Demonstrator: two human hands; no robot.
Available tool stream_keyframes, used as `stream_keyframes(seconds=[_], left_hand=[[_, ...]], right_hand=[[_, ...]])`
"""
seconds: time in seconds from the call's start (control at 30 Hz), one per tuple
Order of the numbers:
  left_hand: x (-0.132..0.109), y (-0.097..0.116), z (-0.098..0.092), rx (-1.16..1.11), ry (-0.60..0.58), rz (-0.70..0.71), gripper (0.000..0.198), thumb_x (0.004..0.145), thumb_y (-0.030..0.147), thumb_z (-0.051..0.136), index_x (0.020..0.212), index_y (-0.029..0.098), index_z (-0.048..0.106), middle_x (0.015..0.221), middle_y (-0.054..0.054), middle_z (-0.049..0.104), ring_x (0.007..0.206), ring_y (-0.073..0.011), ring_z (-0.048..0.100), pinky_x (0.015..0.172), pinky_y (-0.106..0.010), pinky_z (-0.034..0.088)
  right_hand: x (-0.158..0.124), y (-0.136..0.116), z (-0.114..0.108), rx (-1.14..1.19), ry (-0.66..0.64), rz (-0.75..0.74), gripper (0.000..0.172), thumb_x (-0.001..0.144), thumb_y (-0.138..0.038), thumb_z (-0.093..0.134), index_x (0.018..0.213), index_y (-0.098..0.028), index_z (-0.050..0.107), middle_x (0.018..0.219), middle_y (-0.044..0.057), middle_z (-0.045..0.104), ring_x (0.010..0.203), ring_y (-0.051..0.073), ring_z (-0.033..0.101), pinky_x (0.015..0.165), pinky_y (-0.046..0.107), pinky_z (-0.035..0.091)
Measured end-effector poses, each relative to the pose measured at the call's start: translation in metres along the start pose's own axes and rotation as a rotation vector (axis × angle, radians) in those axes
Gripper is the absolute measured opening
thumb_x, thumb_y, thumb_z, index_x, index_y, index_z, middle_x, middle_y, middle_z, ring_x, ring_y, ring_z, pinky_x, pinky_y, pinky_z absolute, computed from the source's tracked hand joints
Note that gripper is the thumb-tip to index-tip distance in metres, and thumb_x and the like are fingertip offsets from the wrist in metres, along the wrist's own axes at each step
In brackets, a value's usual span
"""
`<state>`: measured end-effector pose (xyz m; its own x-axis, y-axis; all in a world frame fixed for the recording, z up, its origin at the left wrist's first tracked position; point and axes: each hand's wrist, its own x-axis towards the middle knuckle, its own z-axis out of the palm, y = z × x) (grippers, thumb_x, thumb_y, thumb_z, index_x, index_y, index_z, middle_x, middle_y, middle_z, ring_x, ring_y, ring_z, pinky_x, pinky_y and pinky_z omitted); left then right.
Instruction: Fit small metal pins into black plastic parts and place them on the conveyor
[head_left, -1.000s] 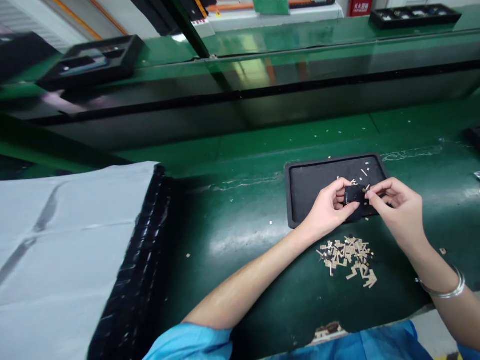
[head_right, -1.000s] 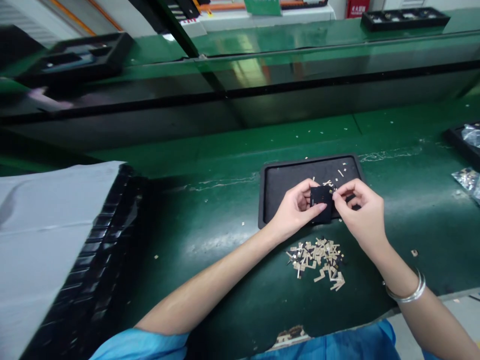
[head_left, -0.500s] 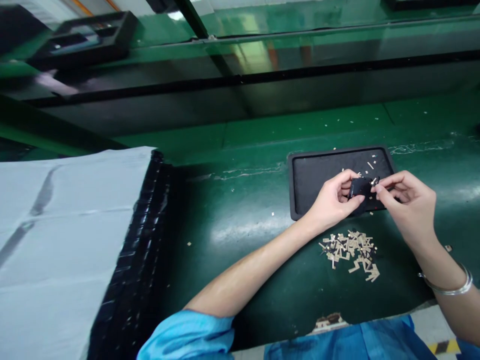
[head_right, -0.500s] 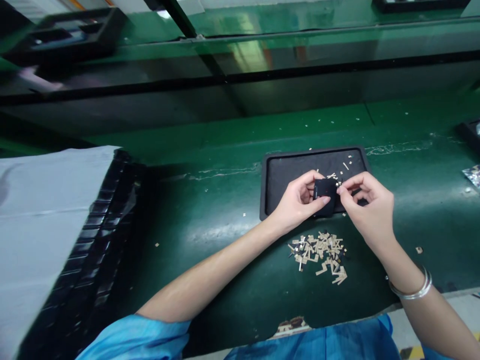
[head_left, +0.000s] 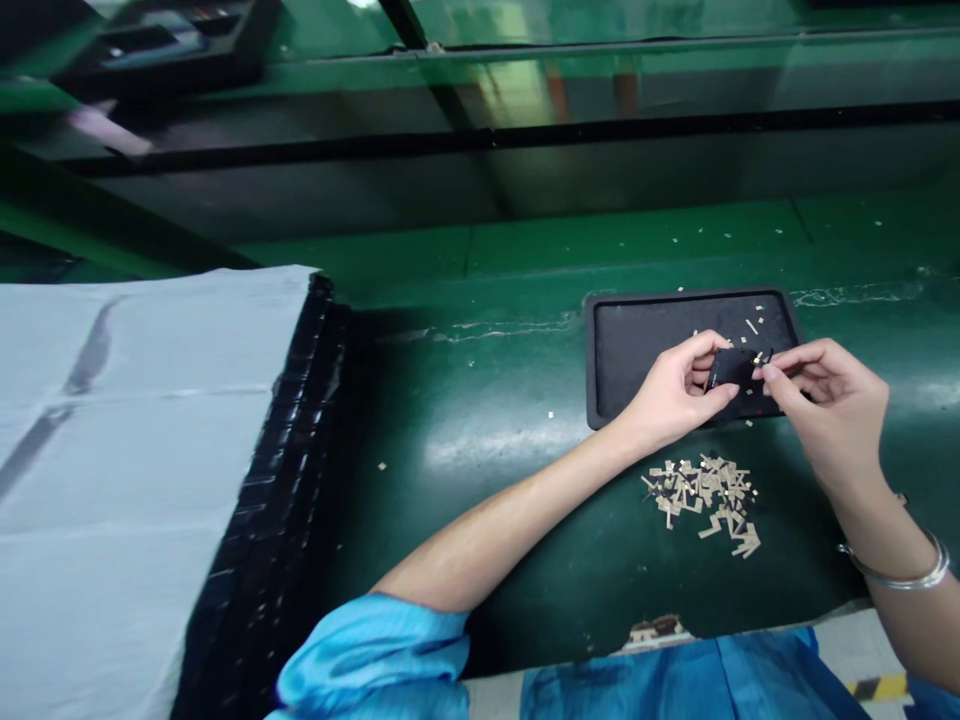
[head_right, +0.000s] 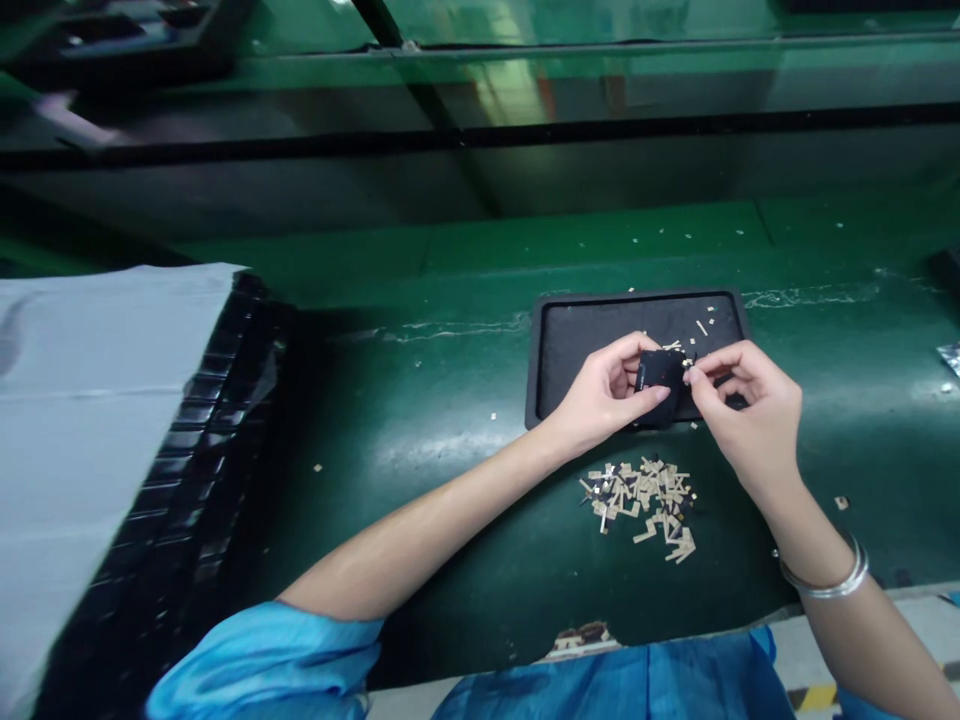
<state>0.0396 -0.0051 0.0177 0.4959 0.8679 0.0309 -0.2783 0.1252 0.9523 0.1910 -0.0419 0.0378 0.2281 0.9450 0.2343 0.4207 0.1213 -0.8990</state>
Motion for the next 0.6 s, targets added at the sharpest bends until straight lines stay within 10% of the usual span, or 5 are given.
stream_keyframes(seconds=[0.6], left_hand=[[0.0003,0.0029,0.0010,0.018,-0.013,-0.021,0.021,0.070,0.017,0.065,0.085,0.016,0.049,0.079,0.001,0.056,0.070,-0.0074,0.055,0.067,-0.020,0.044]], right_hand=[[0.0029,0.0064,-0.0029,-0.029,-0.021,-0.012,0.003,0.075,-0.021,0.068,0.074,-0.022,0.065,0.071,0.000,0.065,0.059,0.012,0.059,0.052,0.024,0.048]])
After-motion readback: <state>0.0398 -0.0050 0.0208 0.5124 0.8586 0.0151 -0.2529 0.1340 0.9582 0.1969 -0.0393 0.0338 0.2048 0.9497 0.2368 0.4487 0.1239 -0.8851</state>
